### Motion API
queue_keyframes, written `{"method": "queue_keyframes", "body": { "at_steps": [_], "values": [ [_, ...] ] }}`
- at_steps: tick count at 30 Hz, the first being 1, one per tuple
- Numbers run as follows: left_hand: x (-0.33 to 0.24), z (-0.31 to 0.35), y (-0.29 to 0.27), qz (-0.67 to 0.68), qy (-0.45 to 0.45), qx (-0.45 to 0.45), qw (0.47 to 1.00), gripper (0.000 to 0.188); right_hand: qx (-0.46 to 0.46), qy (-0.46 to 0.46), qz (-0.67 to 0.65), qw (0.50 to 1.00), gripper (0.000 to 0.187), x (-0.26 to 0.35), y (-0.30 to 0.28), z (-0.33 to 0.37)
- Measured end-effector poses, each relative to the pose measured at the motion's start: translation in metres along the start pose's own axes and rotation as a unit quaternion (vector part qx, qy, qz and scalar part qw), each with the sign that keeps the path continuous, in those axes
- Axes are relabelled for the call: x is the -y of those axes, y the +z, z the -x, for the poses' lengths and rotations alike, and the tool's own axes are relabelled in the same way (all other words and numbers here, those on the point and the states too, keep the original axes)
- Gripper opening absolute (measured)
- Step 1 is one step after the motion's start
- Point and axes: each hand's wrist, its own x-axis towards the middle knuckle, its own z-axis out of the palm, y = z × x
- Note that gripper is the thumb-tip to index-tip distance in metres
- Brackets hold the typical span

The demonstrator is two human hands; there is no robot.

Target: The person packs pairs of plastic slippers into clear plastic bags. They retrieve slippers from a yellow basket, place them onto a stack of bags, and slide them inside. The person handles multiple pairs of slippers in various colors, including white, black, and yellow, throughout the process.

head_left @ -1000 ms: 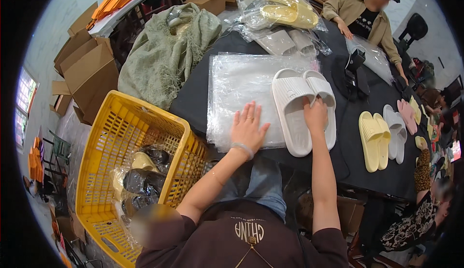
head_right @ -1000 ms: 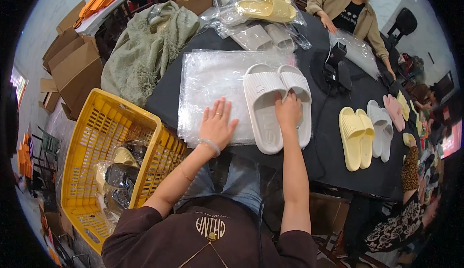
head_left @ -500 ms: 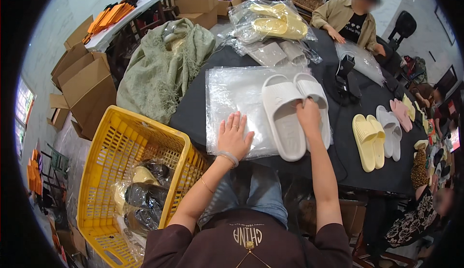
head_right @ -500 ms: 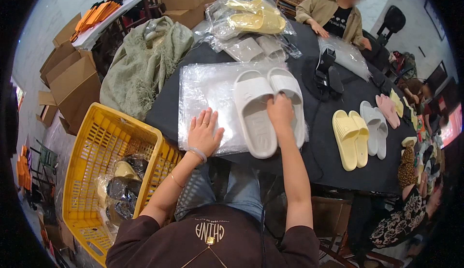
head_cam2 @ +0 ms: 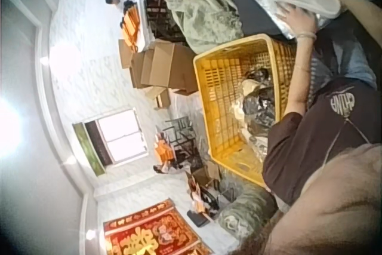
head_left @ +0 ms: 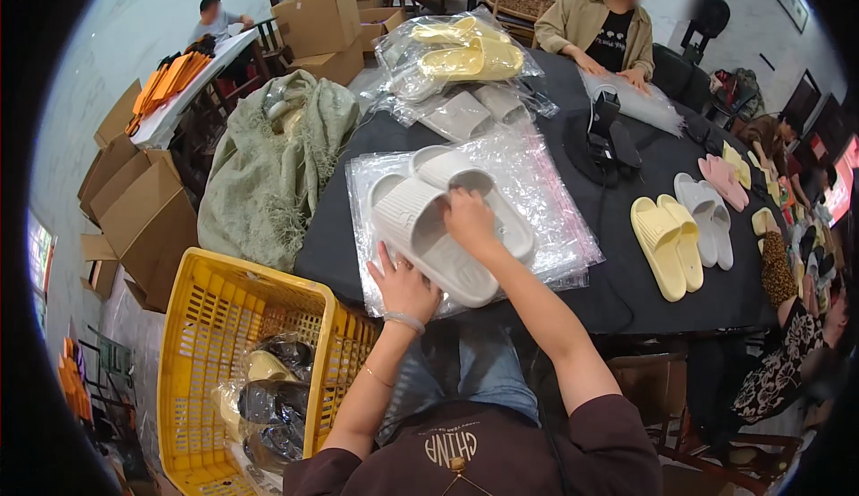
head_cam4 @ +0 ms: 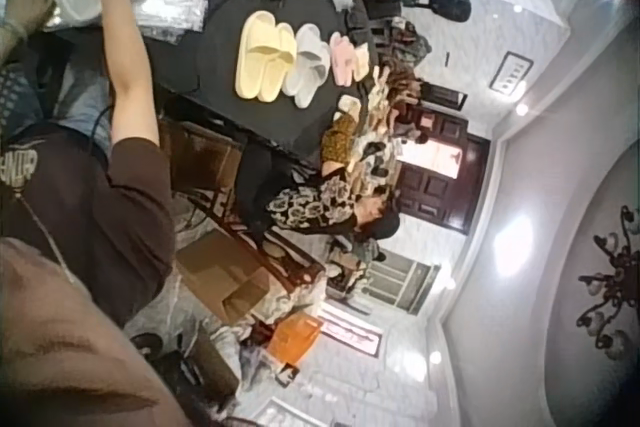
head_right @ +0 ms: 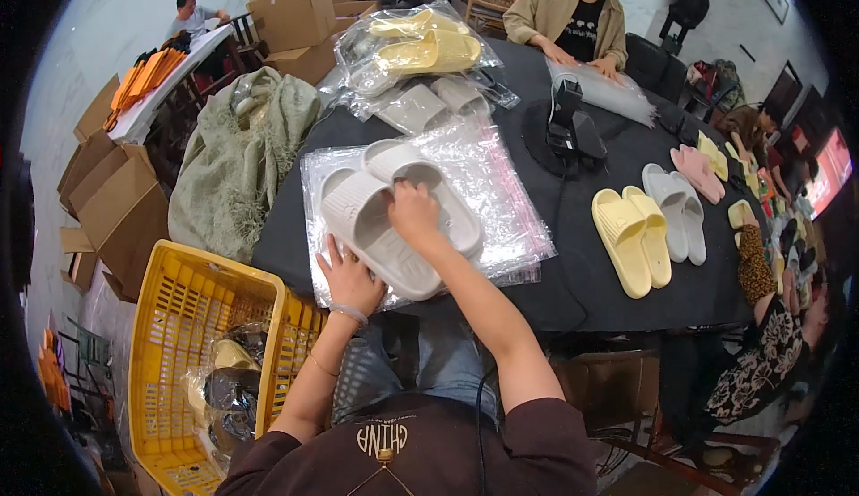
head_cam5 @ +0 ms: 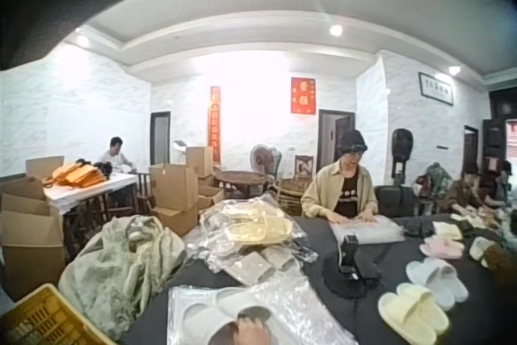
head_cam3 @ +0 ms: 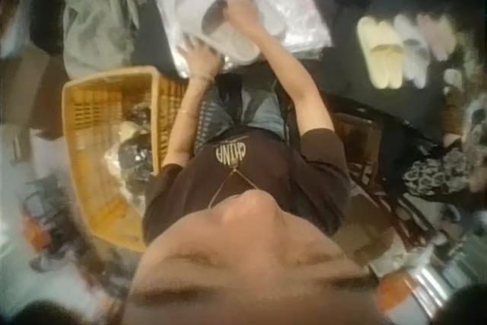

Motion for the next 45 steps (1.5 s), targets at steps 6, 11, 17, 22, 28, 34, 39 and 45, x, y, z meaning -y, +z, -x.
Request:
{"method": "queue_keyframes", "body": {
  "at_steps": [6, 11, 17, 22, 28, 34, 39, 45],
  "values": [
    [-0.002, 0.004, 0.001, 0.032, 0.011, -0.075, 0.997, 0.054, -0.037, 0.099, 0.065, 0.992, 0.031, -0.066, -0.029, -0.006],
    [-0.001, 0.004, 0.004, 0.033, 0.016, -0.076, 0.996, 0.053, -0.062, 0.25, 0.039, 0.965, 0.034, -0.132, -0.046, -0.024],
    [0.001, 0.005, 0.005, 0.032, 0.015, -0.065, 0.997, 0.054, -0.103, 0.197, -0.201, 0.954, 0.043, -0.153, -0.128, -0.032],
    [-0.001, 0.004, 0.008, 0.013, 0.015, -0.055, 0.998, 0.054, -0.07, 0.206, -0.289, 0.932, 0.035, -0.181, -0.211, 0.021],
    [-0.004, 0.003, 0.005, 0.025, 0.012, -0.05, 0.998, 0.056, 0.0, 0.314, -0.204, 0.927, 0.028, -0.204, -0.247, 0.139],
    [-0.004, 0.004, 0.007, 0.016, 0.016, -0.05, 0.998, 0.056, 0.064, 0.367, -0.172, 0.912, 0.026, -0.236, -0.242, 0.193],
    [-0.006, 0.003, 0.002, 0.011, 0.015, -0.036, 0.999, 0.056, -0.083, 0.193, -0.173, 0.962, 0.028, -0.218, -0.222, 0.193],
    [-0.007, 0.002, 0.001, 0.01, 0.016, -0.032, 0.999, 0.056, -0.123, 0.242, 0.009, 0.962, 0.026, -0.258, -0.226, 0.175]
  ]
}}
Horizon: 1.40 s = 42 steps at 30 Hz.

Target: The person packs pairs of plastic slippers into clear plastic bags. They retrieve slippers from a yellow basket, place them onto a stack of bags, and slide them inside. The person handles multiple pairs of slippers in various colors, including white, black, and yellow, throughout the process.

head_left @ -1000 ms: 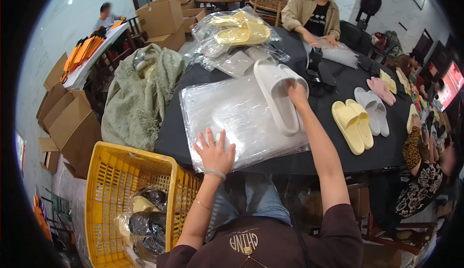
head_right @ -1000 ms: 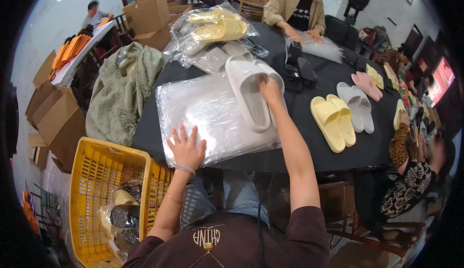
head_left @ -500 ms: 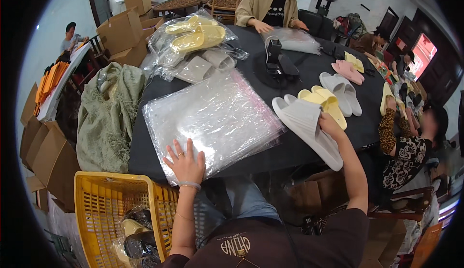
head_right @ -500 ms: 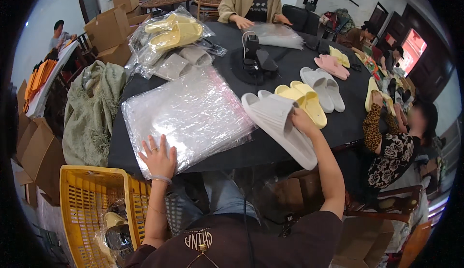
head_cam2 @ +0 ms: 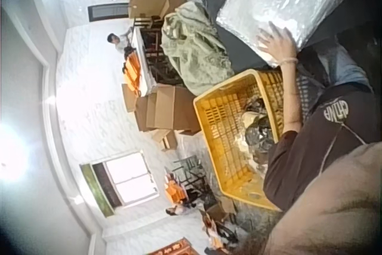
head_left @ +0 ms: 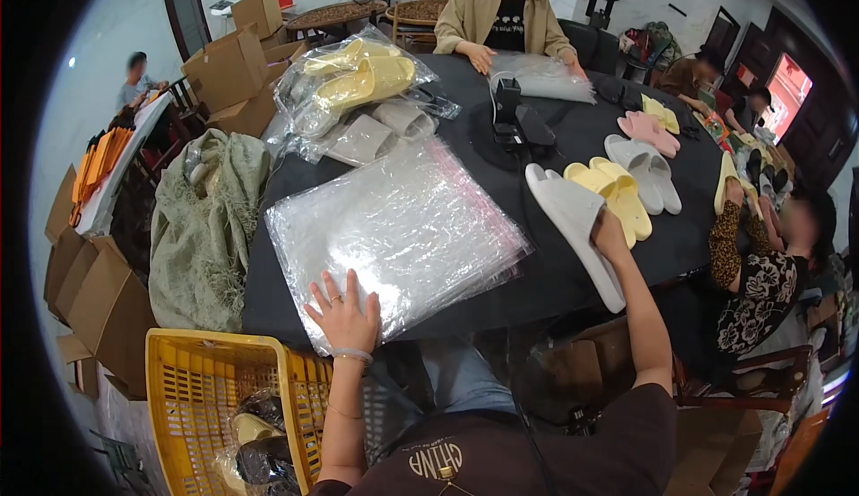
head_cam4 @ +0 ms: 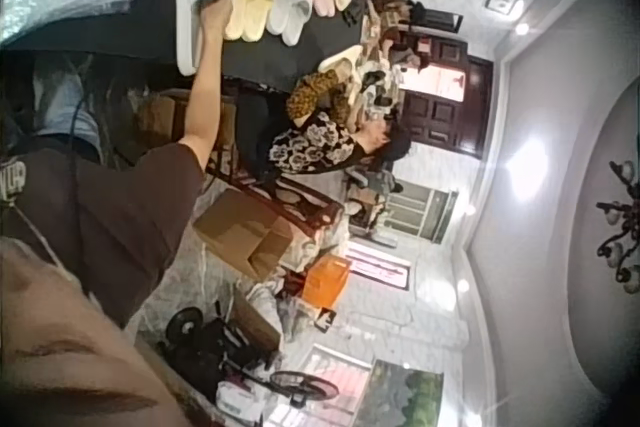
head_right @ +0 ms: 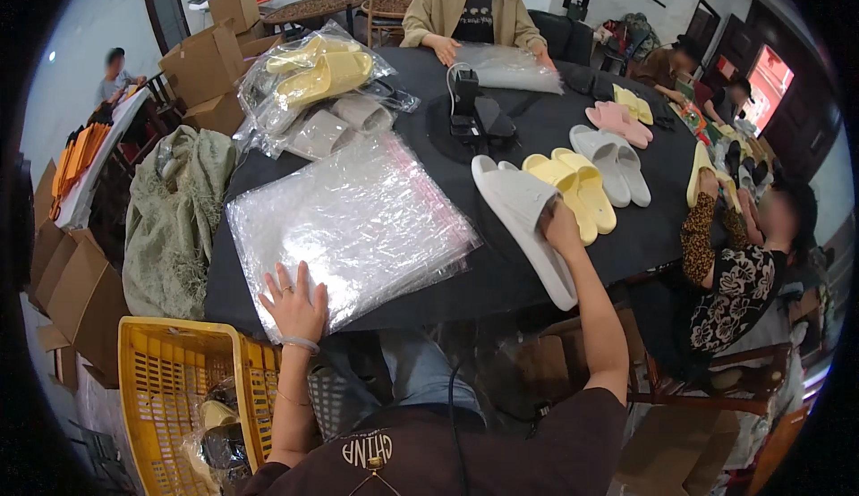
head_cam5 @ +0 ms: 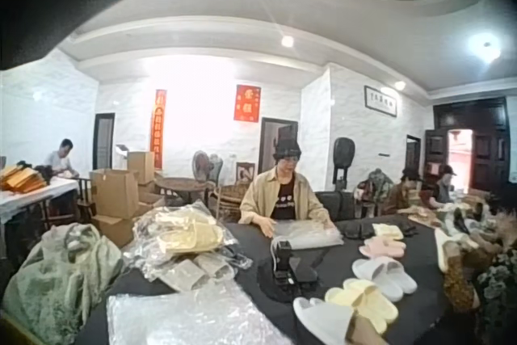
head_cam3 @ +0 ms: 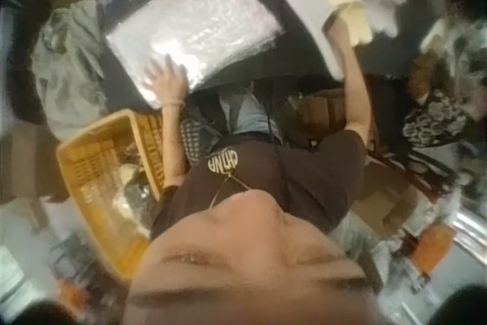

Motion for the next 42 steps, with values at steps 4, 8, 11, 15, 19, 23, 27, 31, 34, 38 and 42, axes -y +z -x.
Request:
{"method": "queue_keyframes", "body": {
  "at_steps": [4, 8, 11, 15, 19, 23, 27, 31, 34, 38, 42],
  "values": [
    [0.001, 0.001, 0.002, 0.002, 0.003, -0.015, 1.0, 0.056, -0.024, 0.001, 0.12, 0.992, 0.024, -0.04, 0.018, -0.026],
    [0.0, 0.001, -0.001, 0.005, -0.002, -0.006, 1.0, 0.056, -0.044, 0.098, 0.212, 0.971, 0.019, -0.036, 0.018, -0.044],
    [-0.001, 0.0, -0.003, 0.017, -0.002, -0.001, 1.0, 0.057, -0.109, 0.111, 0.283, 0.946, 0.019, -0.069, 0.026, -0.058],
    [0.0, 0.001, -0.001, 0.017, 0.001, -0.006, 1.0, 0.057, -0.174, 0.145, 0.32, 0.92, 0.022, -0.094, 0.04, -0.067],
    [0.0, 0.001, -0.001, 0.019, -0.001, -0.006, 1.0, 0.057, -0.189, 0.14, 0.338, 0.911, 0.023, -0.094, 0.044, -0.067],
    [-0.003, 0.0, -0.005, 0.017, -0.004, -0.001, 1.0, 0.056, -0.212, 0.127, 0.351, 0.903, 0.023, -0.089, 0.043, -0.065],
    [-0.004, 0.0, -0.008, 0.019, -0.004, 0.0, 1.0, 0.056, -0.216, 0.123, 0.338, 0.908, 0.023, -0.081, 0.043, -0.064],
    [-0.004, 0.0, -0.006, 0.018, 0.0, -0.003, 1.0, 0.056, -0.23, 0.122, 0.349, 0.9, 0.024, -0.084, 0.043, -0.065],
    [-0.004, -0.001, -0.007, 0.011, 0.002, -0.009, 1.0, 0.056, -0.229, 0.127, 0.344, 0.902, 0.025, -0.088, 0.043, -0.065],
    [-0.003, 0.0, -0.006, 0.011, 0.001, -0.009, 1.0, 0.056, -0.222, 0.124, 0.35, 0.902, 0.027, -0.088, 0.043, -0.065],
    [-0.003, 0.0, -0.005, 0.014, 0.003, -0.012, 1.0, 0.056, -0.231, 0.122, 0.344, 0.902, 0.027, -0.087, 0.044, -0.065]
  ]
}}
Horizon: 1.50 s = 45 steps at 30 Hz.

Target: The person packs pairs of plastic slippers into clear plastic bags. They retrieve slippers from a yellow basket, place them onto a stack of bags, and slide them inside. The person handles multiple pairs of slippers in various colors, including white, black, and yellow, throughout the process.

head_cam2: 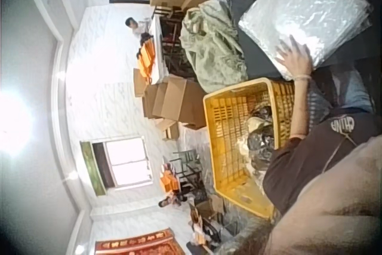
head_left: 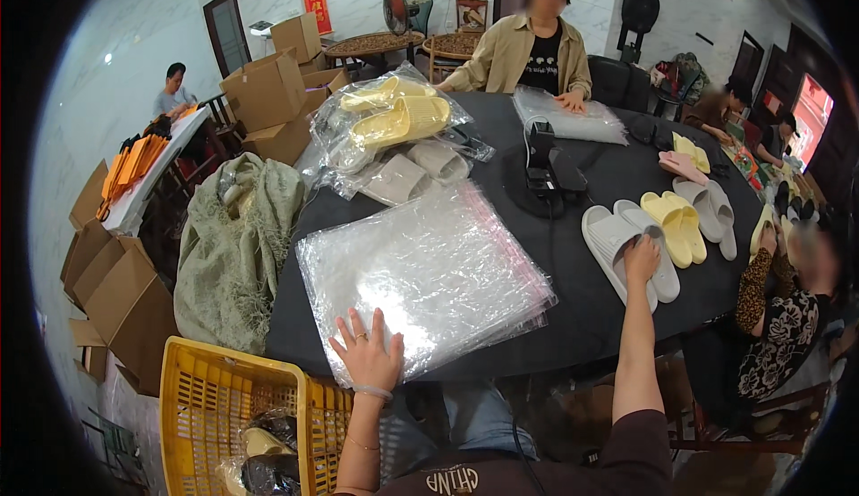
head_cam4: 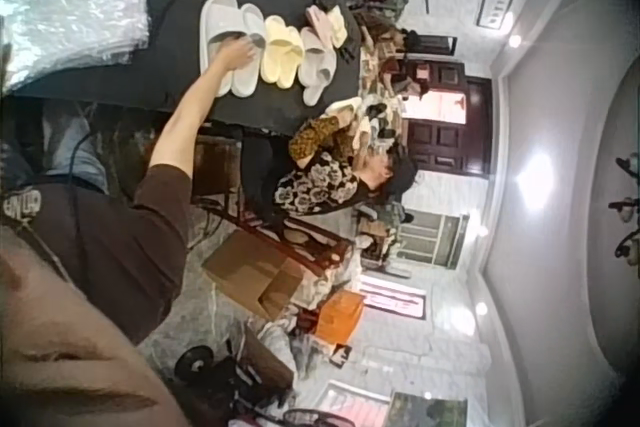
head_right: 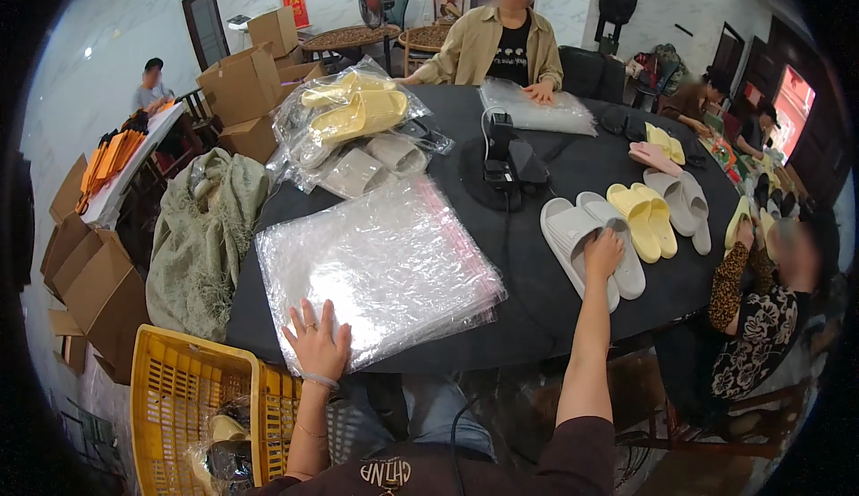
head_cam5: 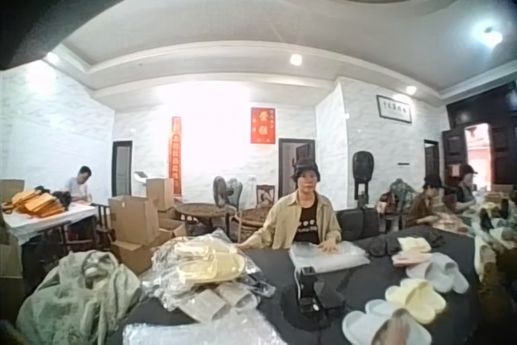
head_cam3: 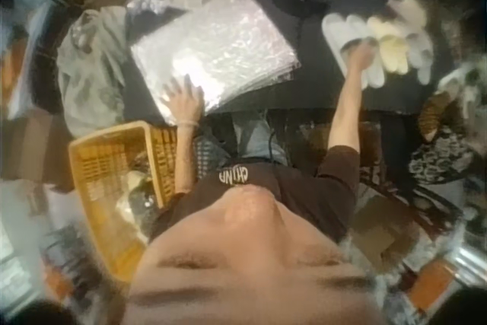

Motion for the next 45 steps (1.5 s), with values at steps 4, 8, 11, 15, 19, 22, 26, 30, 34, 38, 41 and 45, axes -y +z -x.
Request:
{"method": "queue_keyframes", "body": {
  "at_steps": [4, 8, 11, 15, 19, 22, 26, 30, 34, 38, 41, 45],
  "values": [
    [0.001, 0.0, 0.002, 0.007, 0.0, -0.002, 1.0, 0.056, 0.029, 0.012, -0.002, 1.0, 0.027, 0.002, -0.004, -0.001],
    [0.001, 0.001, 0.001, 0.008, 0.0, -0.007, 1.0, 0.055, 0.026, -0.002, 0.002, 1.0, 0.028, 0.0, -0.001, -0.001],
    [0.002, 0.0, 0.003, 0.006, 0.005, -0.015, 1.0, 0.055, 0.029, 0.005, 0.004, 1.0, 0.029, -0.002, 0.0, -0.002],
    [0.002, 0.001, 0.003, -0.001, 0.008, -0.027, 1.0, 0.053, 0.055, 0.022, -0.002, 0.998, 0.031, 0.003, -0.008, -0.002],
    [0.001, 0.0, 0.001, 0.002, 0.006, -0.029, 1.0, 0.054, 0.081, 0.023, -0.002, 0.996, 0.034, 0.007, -0.015, -0.003],
    [0.002, 0.001, 0.003, 0.008, 0.002, -0.023, 1.0, 0.054, 0.023, 0.004, 0.003, 1.0, 0.03, 0.001, -0.007, 0.0],
    [0.002, -0.001, 0.003, 0.015, 0.002, -0.028, 1.0, 0.055, 0.037, 0.006, -0.002, 0.999, 0.031, 0.0, -0.003, -0.002],
    [0.002, -0.001, 0.002, 0.002, 0.007, -0.033, 0.999, 0.053, 0.061, 0.012, 0.008, 0.998, 0.032, 0.004, -0.009, -0.002],
    [0.003, -0.001, 0.005, 0.008, 0.003, -0.036, 0.999, 0.054, 0.052, 0.01, 0.008, 0.999, 0.032, 0.004, -0.01, -0.001],
    [0.004, -0.001, 0.005, 0.012, -0.001, -0.041, 0.999, 0.055, 0.016, 0.0, 0.011, 1.0, 0.031, -0.001, 0.002, -0.003],
    [0.003, 0.0, 0.003, 0.005, 0.001, -0.036, 0.999, 0.054, 0.007, -0.007, 0.013, 1.0, 0.03, -0.003, 0.008, -0.002],
    [0.003, -0.001, 0.001, 0.015, 0.001, -0.037, 0.999, 0.053, -0.005, -0.008, 0.007, 1.0, 0.028, -0.006, 0.012, -0.001]
  ]
}}
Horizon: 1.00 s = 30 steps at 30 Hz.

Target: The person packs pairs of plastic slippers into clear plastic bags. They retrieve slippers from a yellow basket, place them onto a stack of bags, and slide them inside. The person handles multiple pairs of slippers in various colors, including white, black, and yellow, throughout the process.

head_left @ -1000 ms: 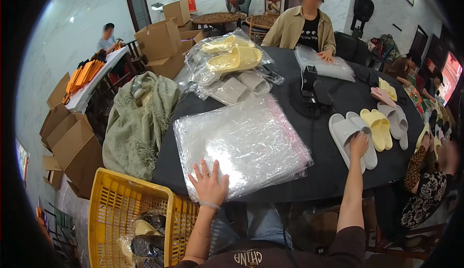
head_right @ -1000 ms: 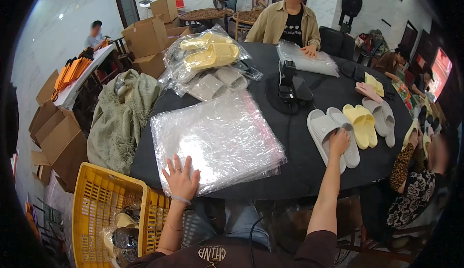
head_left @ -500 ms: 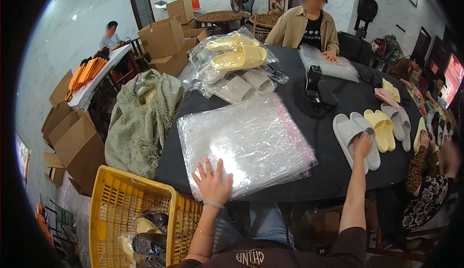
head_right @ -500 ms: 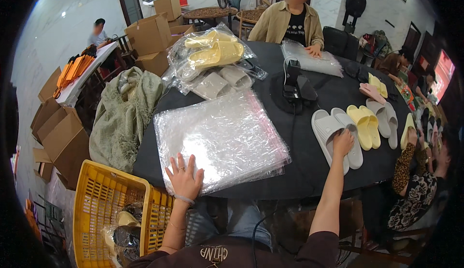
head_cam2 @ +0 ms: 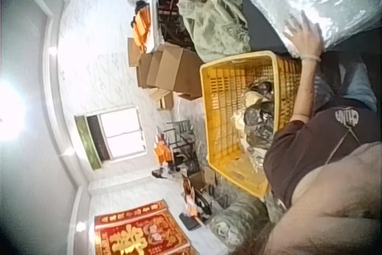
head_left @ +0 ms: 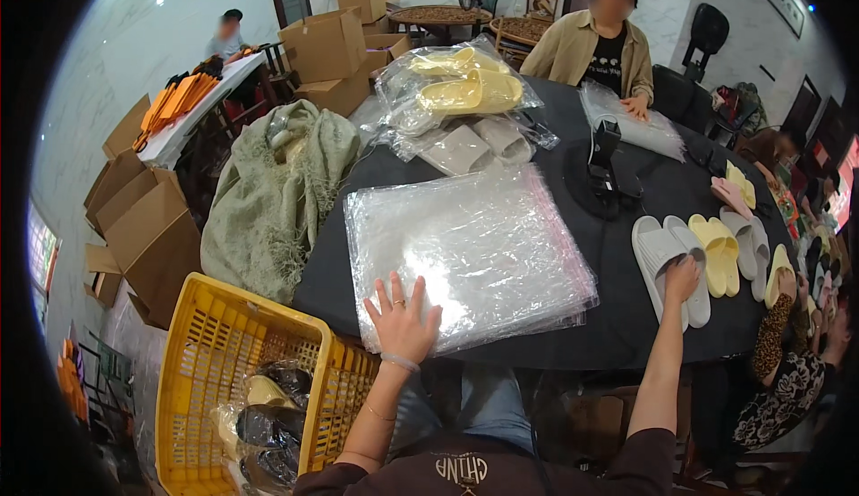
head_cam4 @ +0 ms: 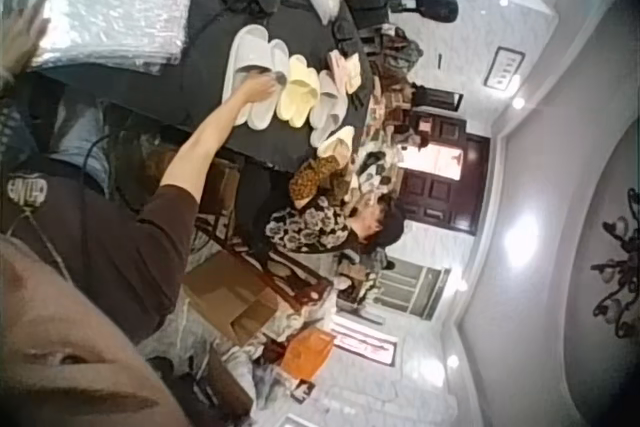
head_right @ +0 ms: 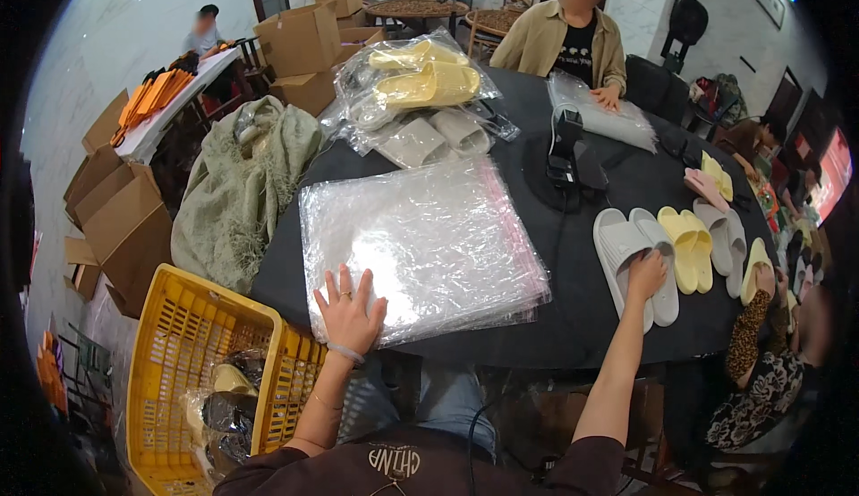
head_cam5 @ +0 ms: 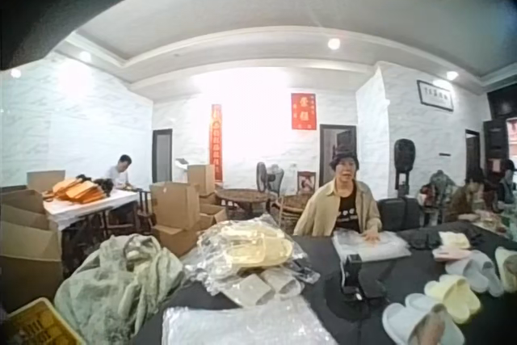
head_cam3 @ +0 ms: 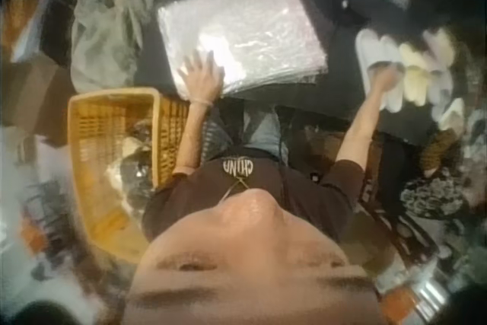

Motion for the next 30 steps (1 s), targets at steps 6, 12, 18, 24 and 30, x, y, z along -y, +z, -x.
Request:
{"method": "queue_keyframes", "body": {
  "at_steps": [6, 12, 18, 24, 30],
  "values": [
    [0.001, 0.0, 0.002, -0.002, -0.001, -0.001, 1.0, 0.054, 0.016, 0.007, -0.002, 1.0, 0.028, 0.003, -0.004, 0.0],
    [0.002, 0.001, 0.002, -0.002, 0.0, 0.001, 1.0, 0.054, 0.04, 0.02, 0.0, 0.999, 0.029, 0.005, -0.008, -0.001],
    [0.001, 0.0, 0.001, 0.001, 0.002, -0.001, 1.0, 0.054, 0.025, 0.015, -0.006, 1.0, 0.029, 0.005, -0.008, 0.0],
    [0.001, 0.0, 0.001, 0.0, 0.0, 0.0, 1.0, 0.054, 0.026, 0.013, 0.001, 1.0, 0.029, 0.009, -0.016, 0.001],
    [0.002, 0.001, 0.003, -0.006, 0.001, 0.001, 1.0, 0.055, 0.026, 0.004, 0.015, 1.0, 0.031, 0.006, -0.012, 0.0]
  ]
}}
